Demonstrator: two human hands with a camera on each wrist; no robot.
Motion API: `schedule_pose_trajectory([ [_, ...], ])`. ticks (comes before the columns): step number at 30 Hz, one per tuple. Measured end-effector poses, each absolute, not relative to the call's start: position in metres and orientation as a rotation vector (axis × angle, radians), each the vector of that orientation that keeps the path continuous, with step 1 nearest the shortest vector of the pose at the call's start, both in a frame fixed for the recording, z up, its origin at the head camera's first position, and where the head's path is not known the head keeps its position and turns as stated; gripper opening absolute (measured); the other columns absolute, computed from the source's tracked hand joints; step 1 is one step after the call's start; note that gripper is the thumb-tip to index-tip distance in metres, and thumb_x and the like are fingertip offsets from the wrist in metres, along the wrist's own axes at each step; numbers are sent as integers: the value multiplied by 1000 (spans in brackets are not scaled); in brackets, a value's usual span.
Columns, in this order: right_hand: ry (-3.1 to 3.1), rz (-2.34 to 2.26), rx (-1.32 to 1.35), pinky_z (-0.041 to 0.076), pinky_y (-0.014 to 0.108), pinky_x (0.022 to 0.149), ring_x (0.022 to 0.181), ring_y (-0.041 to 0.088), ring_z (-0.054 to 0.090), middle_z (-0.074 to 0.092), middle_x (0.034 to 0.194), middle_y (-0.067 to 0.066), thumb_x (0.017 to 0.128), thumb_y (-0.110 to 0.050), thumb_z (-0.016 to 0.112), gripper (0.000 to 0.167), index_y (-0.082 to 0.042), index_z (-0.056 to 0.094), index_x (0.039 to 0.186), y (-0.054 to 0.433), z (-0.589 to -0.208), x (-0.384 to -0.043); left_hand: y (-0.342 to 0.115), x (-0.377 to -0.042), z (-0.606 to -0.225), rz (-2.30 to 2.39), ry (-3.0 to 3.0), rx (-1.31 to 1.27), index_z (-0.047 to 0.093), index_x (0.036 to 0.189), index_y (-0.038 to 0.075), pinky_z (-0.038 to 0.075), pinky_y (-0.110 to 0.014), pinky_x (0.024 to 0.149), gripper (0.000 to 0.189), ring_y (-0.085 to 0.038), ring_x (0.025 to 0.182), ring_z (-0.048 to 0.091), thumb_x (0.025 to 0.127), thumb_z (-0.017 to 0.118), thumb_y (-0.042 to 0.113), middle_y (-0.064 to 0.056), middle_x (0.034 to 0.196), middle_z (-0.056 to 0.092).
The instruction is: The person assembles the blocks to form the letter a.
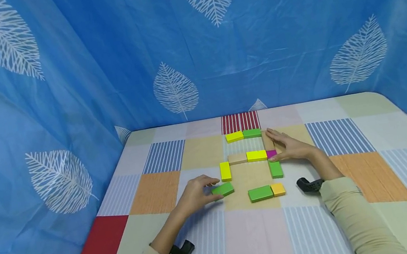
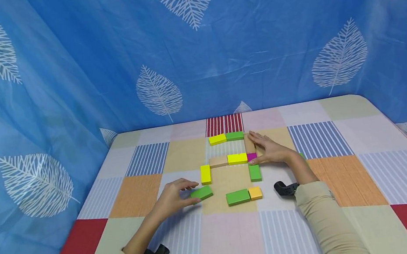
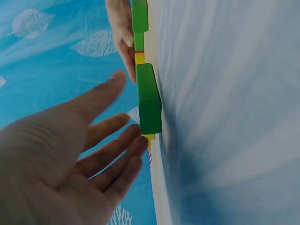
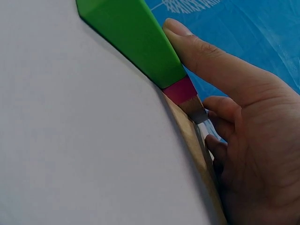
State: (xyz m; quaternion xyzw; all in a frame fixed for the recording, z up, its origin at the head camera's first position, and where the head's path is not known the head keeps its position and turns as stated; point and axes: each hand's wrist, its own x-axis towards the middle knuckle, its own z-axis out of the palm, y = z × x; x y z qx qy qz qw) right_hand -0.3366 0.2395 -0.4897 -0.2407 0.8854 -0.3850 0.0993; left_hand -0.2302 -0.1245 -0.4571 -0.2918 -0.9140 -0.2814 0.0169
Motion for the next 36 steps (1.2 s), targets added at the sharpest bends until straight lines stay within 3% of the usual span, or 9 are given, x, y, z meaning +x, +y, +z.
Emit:
schedule_pose_trajectory([
  [8,2614,-1142,-717,-2,59,106,137,39,-5,0,153,15,74,-37,76,103,-6,13,148,241,-488,-336,-117,-233,-458,-765,-2894,-974,69,108,8,48,-24,75,37,-9,85,58,74,78,21,0,98,66],
  [23,2612,-1132,-684,-1,62,105,137,40,-6,-1,154,12,73,-40,76,104,-10,11,149,240,-487,-333,-80,-234,-451,-609,-2817,-1262,69,108,9,46,-22,86,34,-12,98,59,76,77,16,-2,105,66],
  [27,2624,-1121,-703,-1,61,105,136,41,-6,0,154,13,73,-39,76,103,-8,12,149,240,-487,-333,-80,-234,-451,-674,-2800,-1208,69,109,9,47,-23,84,34,-12,98,59,78,75,20,-2,106,66],
  [32,2609,-1143,-742,-3,58,106,137,40,-7,-1,153,15,74,-36,76,102,-5,12,148,240,-487,-333,-84,-247,-451,-927,-2724,-963,68,110,7,50,-27,80,30,-17,98,61,85,68,23,-4,108,65],
  [36,2612,-1149,-750,-4,56,107,137,39,-6,0,153,15,74,-34,76,102,-4,12,148,240,-488,-331,-91,-272,-459,-1036,-2690,-913,61,121,7,44,-34,94,37,-20,115,52,88,63,24,-6,124,58],
])
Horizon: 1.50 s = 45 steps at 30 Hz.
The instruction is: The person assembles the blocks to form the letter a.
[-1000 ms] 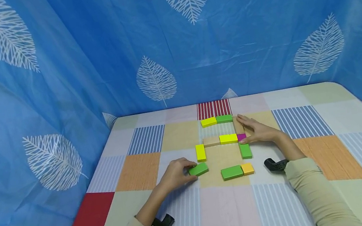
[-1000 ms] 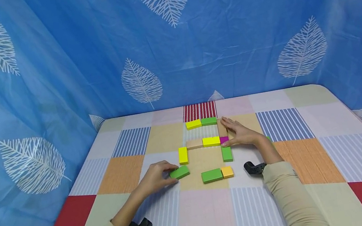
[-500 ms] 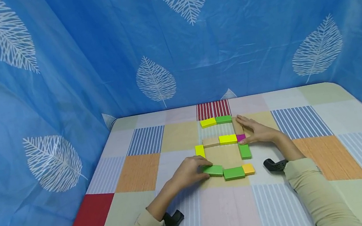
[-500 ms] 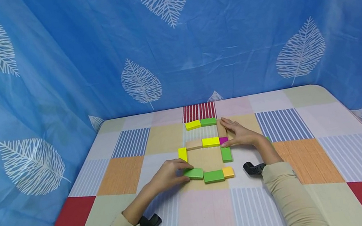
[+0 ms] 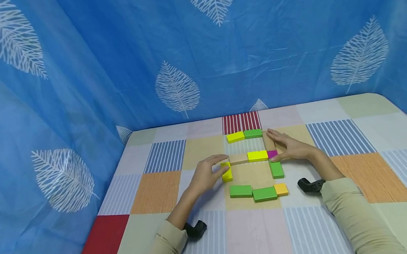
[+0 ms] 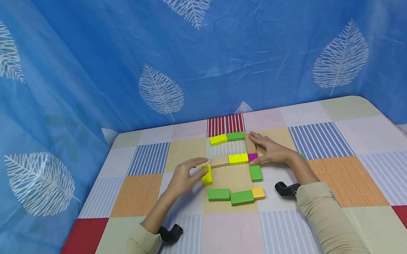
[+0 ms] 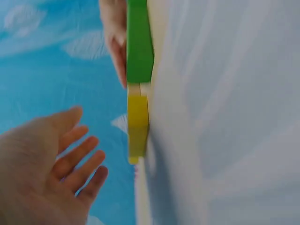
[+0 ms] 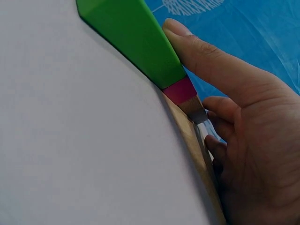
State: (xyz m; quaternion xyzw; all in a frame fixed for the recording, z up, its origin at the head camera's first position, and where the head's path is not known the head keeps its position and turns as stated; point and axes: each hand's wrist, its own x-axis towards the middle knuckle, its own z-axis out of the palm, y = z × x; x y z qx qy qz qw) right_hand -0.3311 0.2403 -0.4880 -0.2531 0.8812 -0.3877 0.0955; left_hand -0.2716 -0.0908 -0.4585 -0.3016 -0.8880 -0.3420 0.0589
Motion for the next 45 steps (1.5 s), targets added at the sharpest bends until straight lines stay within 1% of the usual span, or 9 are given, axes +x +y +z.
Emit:
schedule_pose_trajectory([
  [3,2607,-1160,-745,-4,56,107,137,39,-6,-1,153,15,74,-34,76,102,-4,13,148,241,-487,-331,-97,-290,-467,-1126,-2716,-1007,53,130,8,34,-35,103,44,-20,126,42,90,61,24,-5,135,48],
  [9,2609,-1145,-729,-3,57,107,137,39,-7,-1,154,14,74,-37,76,102,-6,13,148,242,-487,-330,-104,-305,-484,-1291,-2781,-1135,46,137,10,25,-31,108,47,-16,134,29,92,58,22,-4,143,39],
  [16,2593,-1176,-736,-3,59,106,137,38,-6,0,154,12,75,-35,75,100,-9,13,149,242,-488,-331,-106,-306,-491,-1270,-2796,-1183,46,137,13,25,-31,108,45,-11,134,27,94,54,23,3,144,37],
  [21,2528,-1396,-690,5,57,107,137,38,7,10,152,15,84,-24,68,83,-6,18,147,243,-480,-325,-105,-308,-492,-1253,-2822,-1172,45,138,13,26,-29,107,46,-10,133,29,94,54,24,5,144,36],
  [26,2595,-1650,-650,16,60,105,133,40,23,32,144,20,90,-8,59,56,0,36,140,223,-451,-305,-105,-308,-491,-1257,-2842,-1144,45,137,14,26,-29,107,46,-10,132,30,94,55,25,6,144,36],
  [31,2819,-1581,-779,32,56,98,123,34,43,53,129,14,89,-15,63,42,-4,54,128,189,-453,-286,-105,-307,-491,-1252,-2836,-1136,45,137,14,26,-30,107,46,-11,132,30,94,54,26,6,144,36],
  [36,2926,-1507,-894,47,45,87,107,25,58,64,114,5,84,-18,69,35,-8,64,118,154,-461,-238,-103,-306,-490,-1241,-2833,-1151,45,138,14,26,-32,107,46,-13,133,30,94,54,27,4,144,36],
  [41,2913,-1454,-950,48,43,87,106,23,59,65,113,4,81,-18,72,41,-6,63,119,134,-474,-200,-104,-307,-491,-1223,-2821,-1159,45,138,14,27,-33,107,47,-13,132,31,94,54,27,3,144,37],
  [45,3022,-1257,-951,39,45,97,101,21,61,66,110,5,77,-20,76,45,-5,63,118,129,-484,-192,-105,-307,-493,-1215,-2811,-1159,45,137,14,27,-32,107,47,-13,132,32,94,55,28,3,144,37],
])
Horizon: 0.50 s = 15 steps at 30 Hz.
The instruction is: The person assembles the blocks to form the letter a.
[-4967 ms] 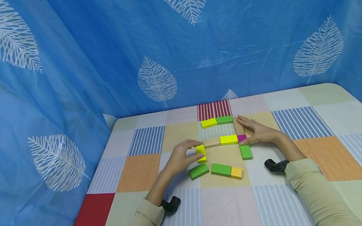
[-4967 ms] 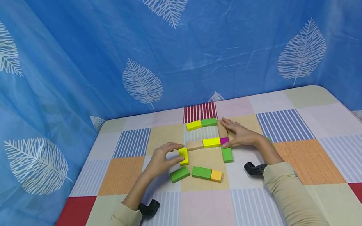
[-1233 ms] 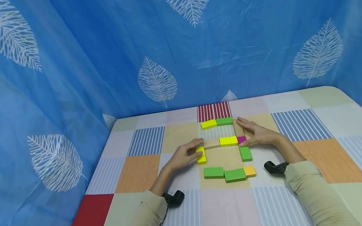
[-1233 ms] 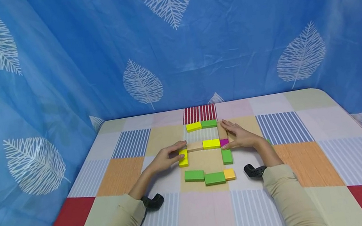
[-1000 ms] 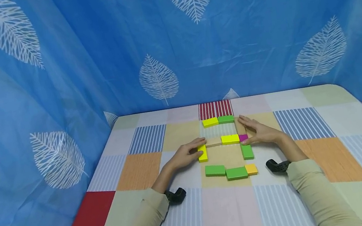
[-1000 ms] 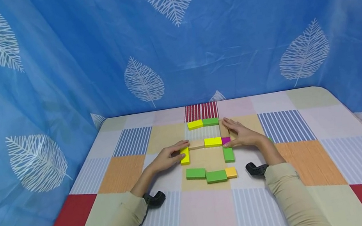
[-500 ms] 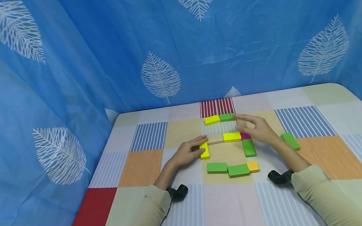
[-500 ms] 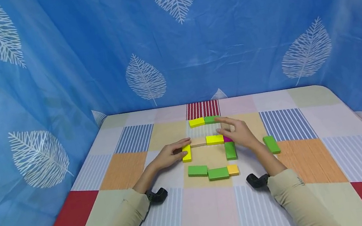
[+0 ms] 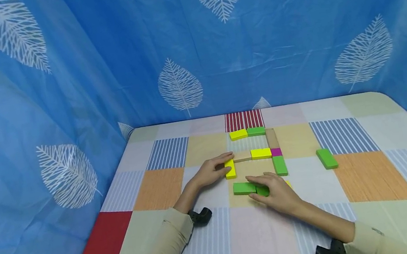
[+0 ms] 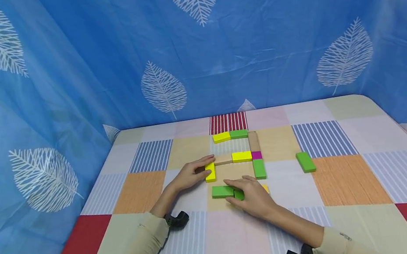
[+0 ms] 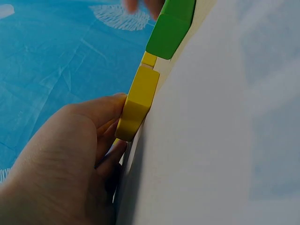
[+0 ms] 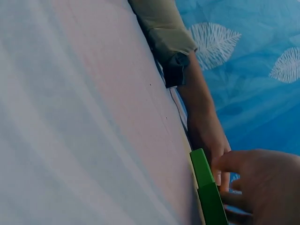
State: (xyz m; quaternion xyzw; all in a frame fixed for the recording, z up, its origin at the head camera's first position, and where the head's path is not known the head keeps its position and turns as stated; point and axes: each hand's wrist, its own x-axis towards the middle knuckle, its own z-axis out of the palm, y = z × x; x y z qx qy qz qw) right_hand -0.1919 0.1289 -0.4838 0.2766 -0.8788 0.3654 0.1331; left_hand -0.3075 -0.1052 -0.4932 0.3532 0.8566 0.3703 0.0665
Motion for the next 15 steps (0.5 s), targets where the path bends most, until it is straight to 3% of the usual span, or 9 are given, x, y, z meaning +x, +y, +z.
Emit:
schedule_pose_trajectory([
  [4,-2577,948,743,30,49,101,96,20,62,69,101,4,72,-16,78,39,-5,68,108,126,-488,-192,-105,-308,-494,1121,2579,1070,46,137,15,27,-31,107,46,-11,132,32,94,54,28,4,143,37],
  [9,-2585,945,689,34,44,99,90,17,62,70,94,1,70,-17,79,34,-7,71,101,120,-488,-191,-106,-308,-493,1133,2582,1052,46,137,16,28,-29,106,46,-10,131,32,93,55,27,5,143,38],
  [15,-2613,948,568,49,32,72,82,12,58,70,91,-2,69,-25,82,34,-9,73,98,113,-486,-186,-106,-309,-492,1112,2586,1045,45,138,16,27,-28,106,47,-10,131,32,93,55,28,5,143,37],
])
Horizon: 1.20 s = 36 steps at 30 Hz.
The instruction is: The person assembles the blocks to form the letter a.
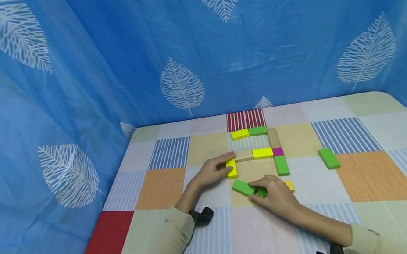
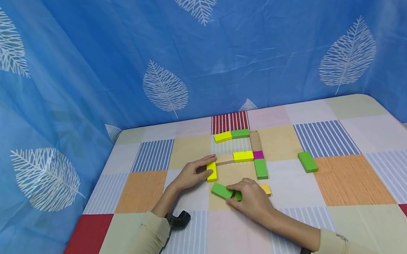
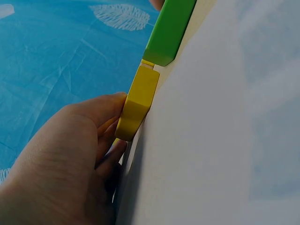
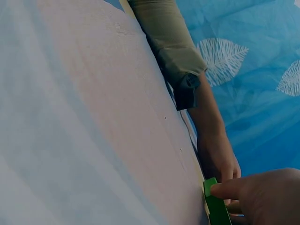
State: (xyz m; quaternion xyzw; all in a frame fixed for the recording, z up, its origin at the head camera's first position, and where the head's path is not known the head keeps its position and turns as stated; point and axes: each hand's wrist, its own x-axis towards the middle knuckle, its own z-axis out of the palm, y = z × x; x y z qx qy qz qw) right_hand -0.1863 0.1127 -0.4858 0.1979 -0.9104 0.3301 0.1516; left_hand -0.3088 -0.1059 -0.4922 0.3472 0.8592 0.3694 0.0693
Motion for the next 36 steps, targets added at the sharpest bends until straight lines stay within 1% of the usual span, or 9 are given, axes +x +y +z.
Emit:
schedule_pose_trajectory([
  [1,-2615,947,553,50,31,69,82,12,59,70,91,-2,69,-25,82,34,-9,74,97,112,-486,-186,-106,-309,-492,1108,2585,1045,45,138,16,27,-28,106,47,-9,131,31,93,55,29,5,143,37],
  [3,-2617,937,537,51,31,68,82,12,60,70,90,-1,68,-26,82,35,-8,73,97,112,-485,-185,-106,-309,-492,1113,2580,1052,45,138,15,27,-29,107,47,-10,131,31,93,55,29,4,143,37],
  [7,-2617,917,546,52,30,68,82,12,61,70,90,-1,69,-29,81,36,-8,73,98,112,-486,-186,-107,-308,-490,1130,2574,1060,46,137,14,27,-30,106,47,-11,131,32,93,56,28,3,143,38],
  [16,-2576,870,592,53,30,69,84,12,62,69,90,-1,70,-35,80,40,-9,73,99,113,-489,-189,-106,-307,-489,1127,2580,1057,45,138,15,27,-28,106,47,-10,131,32,94,55,28,4,144,37],
  [29,-2574,873,583,53,29,67,84,12,61,69,90,0,72,-33,79,39,-8,73,101,112,-490,-188,-107,-307,-491,1121,2574,1043,45,138,16,27,-27,106,47,-8,131,31,94,55,27,6,144,37],
  [36,-2565,867,601,52,28,66,82,10,60,69,89,-1,72,-34,79,38,-9,73,100,112,-490,-190,-107,-305,-489,1137,2569,1035,45,138,14,27,-29,106,47,-10,131,32,94,55,25,4,143,38],
])
